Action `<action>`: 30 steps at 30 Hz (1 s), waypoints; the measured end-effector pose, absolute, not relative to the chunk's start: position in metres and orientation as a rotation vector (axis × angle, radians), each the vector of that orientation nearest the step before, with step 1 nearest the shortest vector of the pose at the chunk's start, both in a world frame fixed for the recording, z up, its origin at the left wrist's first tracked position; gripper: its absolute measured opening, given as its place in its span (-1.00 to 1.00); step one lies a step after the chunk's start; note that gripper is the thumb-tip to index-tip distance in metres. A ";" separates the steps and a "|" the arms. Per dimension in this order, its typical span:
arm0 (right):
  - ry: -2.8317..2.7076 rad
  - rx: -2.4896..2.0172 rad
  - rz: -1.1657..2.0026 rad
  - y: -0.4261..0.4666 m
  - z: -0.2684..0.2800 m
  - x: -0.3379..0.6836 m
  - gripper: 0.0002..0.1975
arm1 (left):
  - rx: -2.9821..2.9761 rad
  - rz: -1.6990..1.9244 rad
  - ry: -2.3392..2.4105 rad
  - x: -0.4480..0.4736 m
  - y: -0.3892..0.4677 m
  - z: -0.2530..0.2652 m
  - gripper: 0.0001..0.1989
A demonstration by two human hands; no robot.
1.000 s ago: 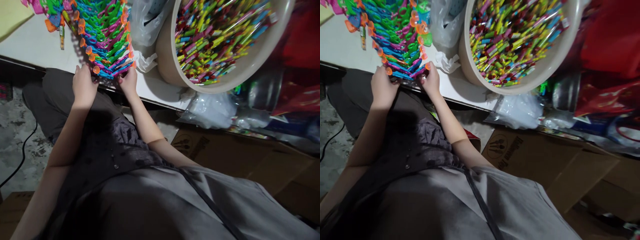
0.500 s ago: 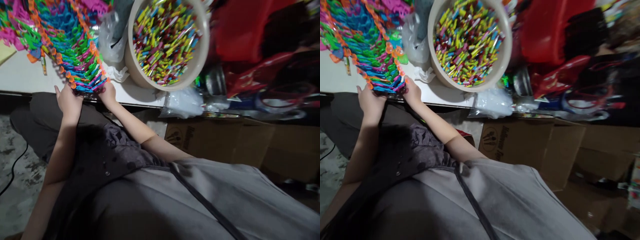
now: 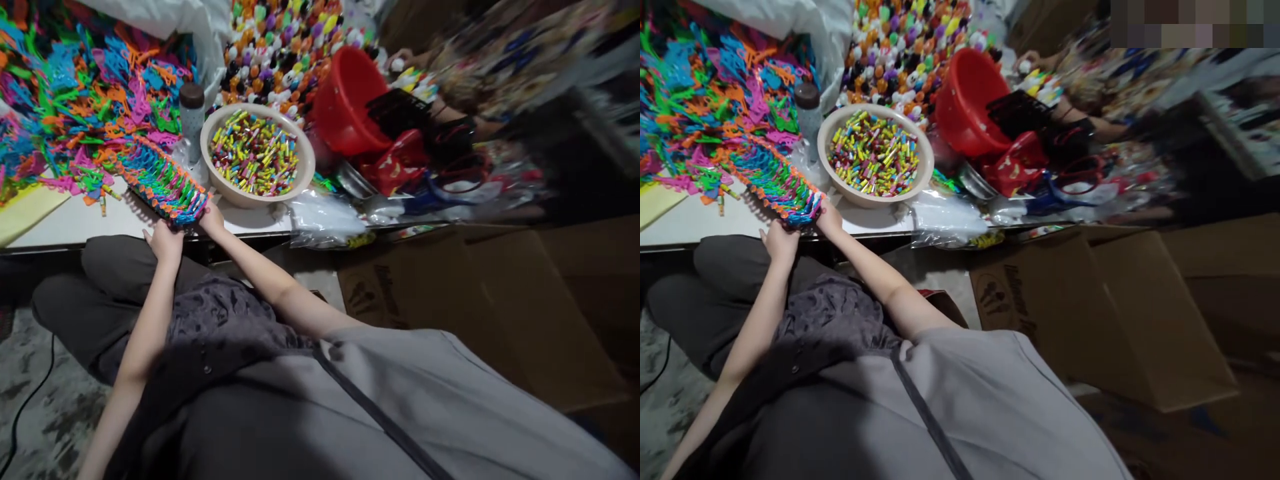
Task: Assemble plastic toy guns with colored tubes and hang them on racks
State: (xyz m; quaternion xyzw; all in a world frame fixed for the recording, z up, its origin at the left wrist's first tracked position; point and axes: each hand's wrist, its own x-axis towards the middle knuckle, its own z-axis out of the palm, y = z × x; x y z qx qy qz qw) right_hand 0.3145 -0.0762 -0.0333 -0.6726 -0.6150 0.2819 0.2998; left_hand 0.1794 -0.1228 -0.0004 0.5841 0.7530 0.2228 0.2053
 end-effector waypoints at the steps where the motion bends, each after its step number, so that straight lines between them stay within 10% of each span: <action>1: -1.633 -1.775 0.750 -0.076 -0.035 0.315 -0.72 | 1.619 0.632 2.097 0.181 -0.122 -0.001 -0.80; 30: -1.557 -1.831 0.445 -0.134 -0.082 0.281 -0.88 | 1.885 0.722 1.975 0.181 -0.144 -0.016 -0.84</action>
